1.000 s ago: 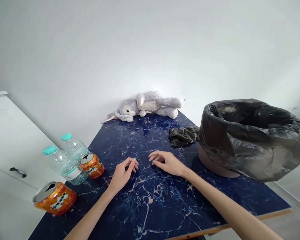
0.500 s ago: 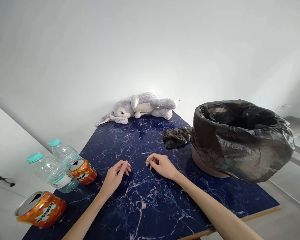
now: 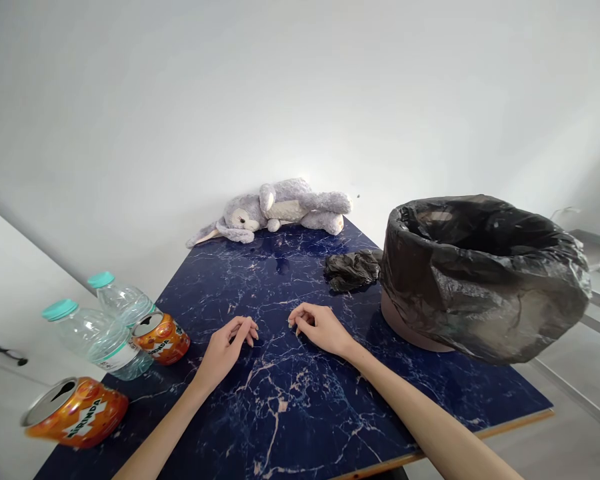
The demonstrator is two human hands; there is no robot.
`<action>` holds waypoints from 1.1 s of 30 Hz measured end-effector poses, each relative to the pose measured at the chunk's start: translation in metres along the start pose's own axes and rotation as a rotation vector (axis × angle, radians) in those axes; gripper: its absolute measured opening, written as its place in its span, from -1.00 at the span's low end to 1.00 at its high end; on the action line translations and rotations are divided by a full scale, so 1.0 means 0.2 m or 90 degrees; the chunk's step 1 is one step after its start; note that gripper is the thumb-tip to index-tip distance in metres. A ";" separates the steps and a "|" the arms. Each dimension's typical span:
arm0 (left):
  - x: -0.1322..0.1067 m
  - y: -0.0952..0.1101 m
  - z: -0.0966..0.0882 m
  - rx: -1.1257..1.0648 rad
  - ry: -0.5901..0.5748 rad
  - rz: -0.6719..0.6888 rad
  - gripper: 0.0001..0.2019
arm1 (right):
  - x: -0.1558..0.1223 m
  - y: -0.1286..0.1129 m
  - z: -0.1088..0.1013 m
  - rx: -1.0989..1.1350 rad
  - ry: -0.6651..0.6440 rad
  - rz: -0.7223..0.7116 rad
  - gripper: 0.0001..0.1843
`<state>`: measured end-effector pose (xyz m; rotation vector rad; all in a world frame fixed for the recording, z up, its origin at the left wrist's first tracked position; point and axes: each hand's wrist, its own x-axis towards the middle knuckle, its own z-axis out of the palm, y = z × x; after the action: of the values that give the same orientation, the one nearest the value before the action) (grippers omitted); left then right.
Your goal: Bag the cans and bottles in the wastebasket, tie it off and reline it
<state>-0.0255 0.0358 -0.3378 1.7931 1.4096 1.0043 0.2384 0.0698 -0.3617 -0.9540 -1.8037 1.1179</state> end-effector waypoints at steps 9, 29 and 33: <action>-0.01 0.03 0.00 0.012 -0.015 -0.013 -0.60 | 0.00 0.00 0.00 -0.011 0.002 0.002 -0.77; -0.04 0.06 0.03 0.059 -0.047 0.011 -0.58 | -0.39 -0.76 -0.30 -0.644 0.301 -0.394 -0.64; -0.05 0.06 0.03 0.062 -0.040 0.027 -0.60 | -0.51 -0.83 -0.60 -0.839 0.542 -0.193 -0.54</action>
<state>-0.0151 0.0239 -0.3332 1.9155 1.4089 0.9062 0.3557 -0.0349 -0.1950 -1.4479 -1.6735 -0.7916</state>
